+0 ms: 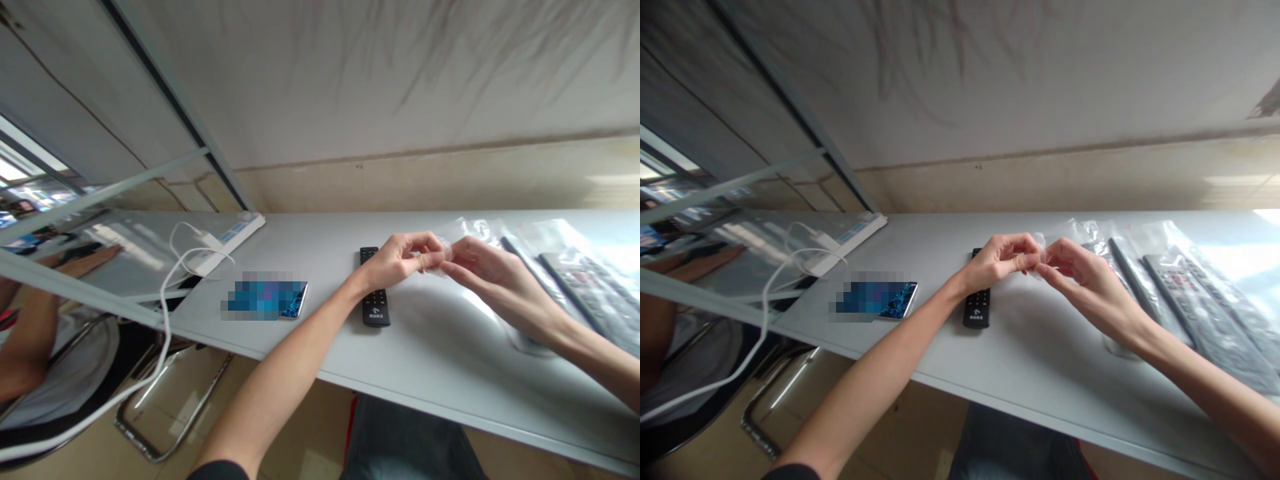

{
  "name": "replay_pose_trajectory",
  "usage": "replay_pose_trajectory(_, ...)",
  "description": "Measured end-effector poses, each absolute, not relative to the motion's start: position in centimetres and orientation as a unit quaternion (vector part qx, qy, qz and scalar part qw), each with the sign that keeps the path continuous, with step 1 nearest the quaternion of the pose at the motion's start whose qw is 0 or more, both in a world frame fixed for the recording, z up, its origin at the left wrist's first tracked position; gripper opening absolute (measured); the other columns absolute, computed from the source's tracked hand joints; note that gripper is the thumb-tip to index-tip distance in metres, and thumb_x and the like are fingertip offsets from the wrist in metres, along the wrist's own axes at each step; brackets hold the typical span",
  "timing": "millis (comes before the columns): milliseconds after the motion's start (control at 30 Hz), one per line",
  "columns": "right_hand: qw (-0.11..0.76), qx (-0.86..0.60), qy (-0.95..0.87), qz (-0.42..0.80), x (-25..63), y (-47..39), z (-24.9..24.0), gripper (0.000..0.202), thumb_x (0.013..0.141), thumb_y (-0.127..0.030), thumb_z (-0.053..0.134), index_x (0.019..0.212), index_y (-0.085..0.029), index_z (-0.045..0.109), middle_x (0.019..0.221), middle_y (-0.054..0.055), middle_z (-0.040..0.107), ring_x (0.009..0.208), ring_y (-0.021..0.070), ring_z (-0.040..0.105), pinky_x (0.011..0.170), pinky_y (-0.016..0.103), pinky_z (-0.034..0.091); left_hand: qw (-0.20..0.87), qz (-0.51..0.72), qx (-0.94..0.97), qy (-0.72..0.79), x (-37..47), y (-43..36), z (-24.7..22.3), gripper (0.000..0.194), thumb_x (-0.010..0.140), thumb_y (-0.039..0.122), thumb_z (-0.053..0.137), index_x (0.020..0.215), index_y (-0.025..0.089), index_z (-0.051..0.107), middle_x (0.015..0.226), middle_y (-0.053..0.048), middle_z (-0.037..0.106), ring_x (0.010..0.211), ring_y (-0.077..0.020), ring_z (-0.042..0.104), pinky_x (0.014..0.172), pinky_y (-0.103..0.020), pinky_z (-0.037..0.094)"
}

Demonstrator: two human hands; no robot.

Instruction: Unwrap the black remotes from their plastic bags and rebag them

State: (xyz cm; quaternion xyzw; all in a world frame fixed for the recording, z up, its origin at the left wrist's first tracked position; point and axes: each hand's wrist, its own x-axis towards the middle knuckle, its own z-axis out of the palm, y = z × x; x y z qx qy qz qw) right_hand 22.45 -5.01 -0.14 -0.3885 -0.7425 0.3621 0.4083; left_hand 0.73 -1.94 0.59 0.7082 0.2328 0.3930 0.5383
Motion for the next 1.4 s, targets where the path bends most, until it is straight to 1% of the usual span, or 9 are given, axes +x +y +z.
replay_pose_trajectory(133, 0.433, -0.361, -0.698, 0.441, 22.8, -4.6, -1.3, 0.036, 0.096, -0.052, 0.079, 0.121, -0.035, 0.060, 0.112, 0.007, 0.081, 0.102, 0.0285, 0.078, 0.086, 0.043, 0.065, 0.545, 0.394, 0.702, 0.233, 0.8, -1.9, 0.4, 0.045, 0.091, 0.061, 0.081, 0.089, 0.018, 0.069, 0.088, -0.004, 0.065, 0.083, -0.0160, 0.060, 0.080, -0.032, 0.050)
replay_pose_trajectory(267, 0.416, -0.347, -0.694, 0.473, 23.1, -4.3, -1.7, 0.042, 0.098, -0.050, 0.078, 0.133, -0.038, 0.057, 0.122, 0.008, 0.079, 0.112, 0.0300, 0.077, 0.093, 0.046, 0.064, 0.554, 0.397, 0.696, 0.227, 0.7, -1.9, 0.5, 0.043, 0.091, 0.058, 0.082, 0.087, 0.017, 0.069, 0.084, -0.003, 0.063, 0.081, -0.0148, 0.059, 0.081, -0.032, 0.048)
replay_pose_trajectory(500, 0.430, -0.378, -0.699, 0.428, 22.8, -4.5, -1.2, 0.048, 0.097, -0.053, 0.077, 0.137, -0.036, 0.056, 0.091, 0.003, 0.077, 0.086, 0.0242, 0.077, 0.075, 0.037, 0.063, 0.562, 0.362, 0.703, 0.245, 0.7, -2.3, 0.8, 0.040, 0.090, 0.055, 0.081, 0.087, 0.017, 0.069, 0.084, -0.002, 0.064, 0.082, -0.0155, 0.058, 0.080, -0.032, 0.045)
replay_pose_trajectory(700, 0.433, -0.382, -0.690, 0.436, 22.9, -4.3, -1.2, 0.047, 0.097, -0.054, 0.077, 0.136, -0.034, 0.059, 0.090, 0.003, 0.076, 0.082, 0.0234, 0.077, 0.068, 0.034, 0.062, 0.571, 0.349, 0.707, 0.228, 0.7, -2.6, 1.2, 0.034, 0.090, 0.047, 0.081, 0.086, 0.016, 0.069, 0.082, -0.001, 0.063, 0.081, -0.0143, 0.058, 0.079, -0.031, 0.043)
replay_pose_trajectory(967, 0.421, -0.415, -0.687, 0.424, 23.0, -4.4, -0.2, 0.055, 0.090, -0.064, 0.079, 0.131, -0.032, 0.062, 0.103, 0.008, 0.082, 0.087, 0.0284, 0.079, 0.065, 0.035, 0.062, 0.536, 0.356, 0.729, 0.232, 1.3, -2.4, 0.5, 0.044, 0.086, 0.056, 0.085, 0.087, 0.013, 0.075, 0.087, -0.006, 0.071, 0.080, -0.0160, 0.061, 0.075, -0.033, 0.045)
replay_pose_trajectory(1067, 0.471, -0.434, -0.663, 0.388, 22.8, -4.6, 0.3, 0.045, 0.090, -0.057, 0.081, 0.123, -0.029, 0.066, 0.096, 0.007, 0.081, 0.078, 0.0247, 0.077, 0.063, 0.035, 0.062, 0.430, 0.389, 0.769, 0.270, 1.3, -2.0, -0.2, 0.038, 0.092, 0.052, 0.081, 0.102, 0.017, 0.075, 0.092, -0.005, 0.071, 0.083, -0.0168, 0.063, 0.080, -0.034, 0.050)
replay_pose_trajectory(1167, 0.534, -0.424, -0.616, 0.394, 23.0, -4.6, 0.8, 0.042, 0.087, -0.047, 0.087, 0.120, -0.031, 0.067, 0.099, 0.006, 0.080, 0.090, 0.0269, 0.079, 0.074, 0.040, 0.065, 0.234, 0.443, 0.812, 0.300, 1.1, -1.4, -1.0, 0.054, 0.089, 0.040, 0.086, 0.137, 0.023, 0.066, 0.131, -0.010, 0.066, 0.120, -0.0255, 0.065, 0.106, -0.042, 0.053)
replay_pose_trajectory(1267, 0.559, -0.401, -0.576, 0.442, 23.3, -4.4, 1.4, 0.046, 0.080, -0.038, 0.093, 0.119, -0.034, 0.069, 0.095, 0.003, 0.079, 0.090, 0.0262, 0.077, 0.078, 0.041, 0.064, 0.068, 0.420, 0.844, 0.328, 0.7, -0.8, -1.7, 0.081, 0.092, 0.037, 0.083, 0.162, 0.033, 0.043, 0.165, -0.013, 0.044, 0.153, -0.0338, 0.045, 0.128, -0.054, 0.038)
replay_pose_trajectory(1400, 0.523, -0.367, -0.564, 0.524, 23.3, -4.5, 2.0, 0.045, 0.081, -0.038, 0.092, 0.120, -0.033, 0.070, 0.083, 0.000, 0.075, 0.072, 0.0210, 0.072, 0.067, 0.036, 0.059, -0.029, 0.392, 0.837, 0.382, 0.4, -0.7, -1.6, 0.086, 0.107, 0.034, 0.058, 0.175, 0.043, 0.006, 0.180, -0.008, 0.028, 0.165, -0.0341, 0.031, 0.133, -0.060, 0.028)
